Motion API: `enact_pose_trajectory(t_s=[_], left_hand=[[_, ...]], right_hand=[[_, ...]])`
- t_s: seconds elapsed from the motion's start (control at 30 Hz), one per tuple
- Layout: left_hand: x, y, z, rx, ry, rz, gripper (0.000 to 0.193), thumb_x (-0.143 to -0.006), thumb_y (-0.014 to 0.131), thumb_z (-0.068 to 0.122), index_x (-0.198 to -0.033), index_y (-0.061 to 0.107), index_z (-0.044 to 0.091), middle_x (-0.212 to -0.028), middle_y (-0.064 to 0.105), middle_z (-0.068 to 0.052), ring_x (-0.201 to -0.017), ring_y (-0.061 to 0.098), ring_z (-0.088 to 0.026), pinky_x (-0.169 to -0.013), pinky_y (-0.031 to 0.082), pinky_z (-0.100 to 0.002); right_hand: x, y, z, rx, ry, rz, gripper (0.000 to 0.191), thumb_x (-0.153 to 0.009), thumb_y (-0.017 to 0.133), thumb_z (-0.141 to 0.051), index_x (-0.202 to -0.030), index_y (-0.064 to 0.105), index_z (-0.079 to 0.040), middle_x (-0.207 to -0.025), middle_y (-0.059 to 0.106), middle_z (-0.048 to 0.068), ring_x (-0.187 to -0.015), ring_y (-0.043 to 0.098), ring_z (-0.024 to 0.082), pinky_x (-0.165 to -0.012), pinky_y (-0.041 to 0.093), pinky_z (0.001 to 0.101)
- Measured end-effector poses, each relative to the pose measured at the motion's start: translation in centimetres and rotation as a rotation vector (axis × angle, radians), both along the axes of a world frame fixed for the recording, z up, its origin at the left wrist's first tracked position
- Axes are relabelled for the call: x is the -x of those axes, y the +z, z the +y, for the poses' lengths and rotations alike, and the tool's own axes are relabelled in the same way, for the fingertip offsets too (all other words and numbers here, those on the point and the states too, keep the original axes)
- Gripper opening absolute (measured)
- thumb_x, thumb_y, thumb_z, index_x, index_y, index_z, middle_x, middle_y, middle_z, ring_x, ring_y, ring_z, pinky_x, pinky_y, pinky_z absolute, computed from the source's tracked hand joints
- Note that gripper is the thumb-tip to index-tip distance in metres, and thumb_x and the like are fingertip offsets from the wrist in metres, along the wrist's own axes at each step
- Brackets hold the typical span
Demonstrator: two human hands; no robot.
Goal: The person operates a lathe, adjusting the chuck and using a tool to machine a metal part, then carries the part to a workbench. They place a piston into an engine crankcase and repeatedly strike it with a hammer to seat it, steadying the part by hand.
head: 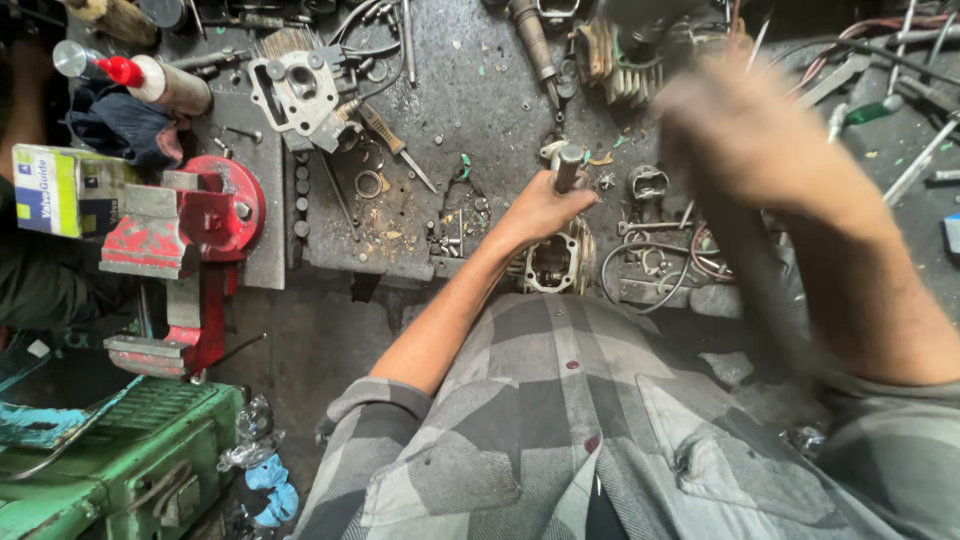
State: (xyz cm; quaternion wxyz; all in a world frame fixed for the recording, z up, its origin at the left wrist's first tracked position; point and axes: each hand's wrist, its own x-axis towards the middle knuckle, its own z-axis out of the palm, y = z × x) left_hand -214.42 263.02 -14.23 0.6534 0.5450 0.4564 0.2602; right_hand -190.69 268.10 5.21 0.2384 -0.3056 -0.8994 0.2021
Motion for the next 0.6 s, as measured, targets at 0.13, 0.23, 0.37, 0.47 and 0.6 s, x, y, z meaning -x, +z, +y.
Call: enact_pose_trajectory(t_s=[0.13,0.23,0.37,0.47,0.6], left_hand=[[-0.4,0.2,0.6,-0.061,0.033,-0.036,0.024,-0.087,0.072,0.026,-0.079,0.061,0.006,-0.071,0.056,0.005,-0.071,0.051,-0.007,-0.065,0.046,-0.033],[-0.3,0.4,0.5,-0.043,0.045,0.038,0.028,-0.088,0.072,0.03,-0.079,0.061,0.006,-0.069,0.056,0.004,-0.07,0.051,-0.007,-0.063,0.046,-0.033],[-0.1,1.0,0.1,0.006,0.023,0.066,0.038,-0.092,0.071,0.036,-0.077,0.057,0.005,-0.07,0.052,0.003,-0.07,0.046,-0.008,-0.062,0.043,-0.034],[0.1,1.2,0.1,-0.019,0.001,0.026,0.036,-0.09,0.073,0.037,-0.076,0.059,0.006,-0.07,0.052,0.006,-0.07,0.046,-0.007,-0.062,0.043,-0.033],[0.3,1.3,0.2,-0.034,-0.021,-0.037,0.039,-0.093,0.07,0.035,-0.076,0.051,0.006,-0.071,0.045,0.006,-0.072,0.041,-0.007,-0.062,0.039,-0.034]], right_hand=[[3.1,0.2,-2.5,1.315,-0.556,-0.025,0.033,-0.105,0.051,-0.037,-0.102,0.058,-0.005,-0.072,0.054,0.007,-0.06,0.048,0.018,-0.05,0.04,0.0332],[0.9,0.5,-2.7,1.26,-0.533,0.161,0.033,-0.114,0.052,-0.034,-0.109,0.057,-0.003,-0.077,0.055,0.009,-0.062,0.05,0.02,-0.053,0.043,0.0332],[-4.5,1.5,-2.4,0.687,-0.112,0.315,0.036,-0.115,0.043,-0.035,-0.116,0.053,0.0,-0.096,0.06,0.016,-0.066,0.059,0.018,-0.062,0.053,0.0318],[-6.2,1.7,-2.7,0.677,-0.194,0.546,0.036,-0.112,0.045,-0.036,-0.113,0.055,-0.002,-0.091,0.06,0.013,-0.065,0.059,0.018,-0.06,0.052,0.0324],[-4.5,1.9,-1.5,0.511,-0.175,0.582,0.036,-0.109,0.048,-0.038,-0.109,0.058,-0.004,-0.085,0.06,0.009,-0.064,0.059,0.018,-0.058,0.05,0.0332]])
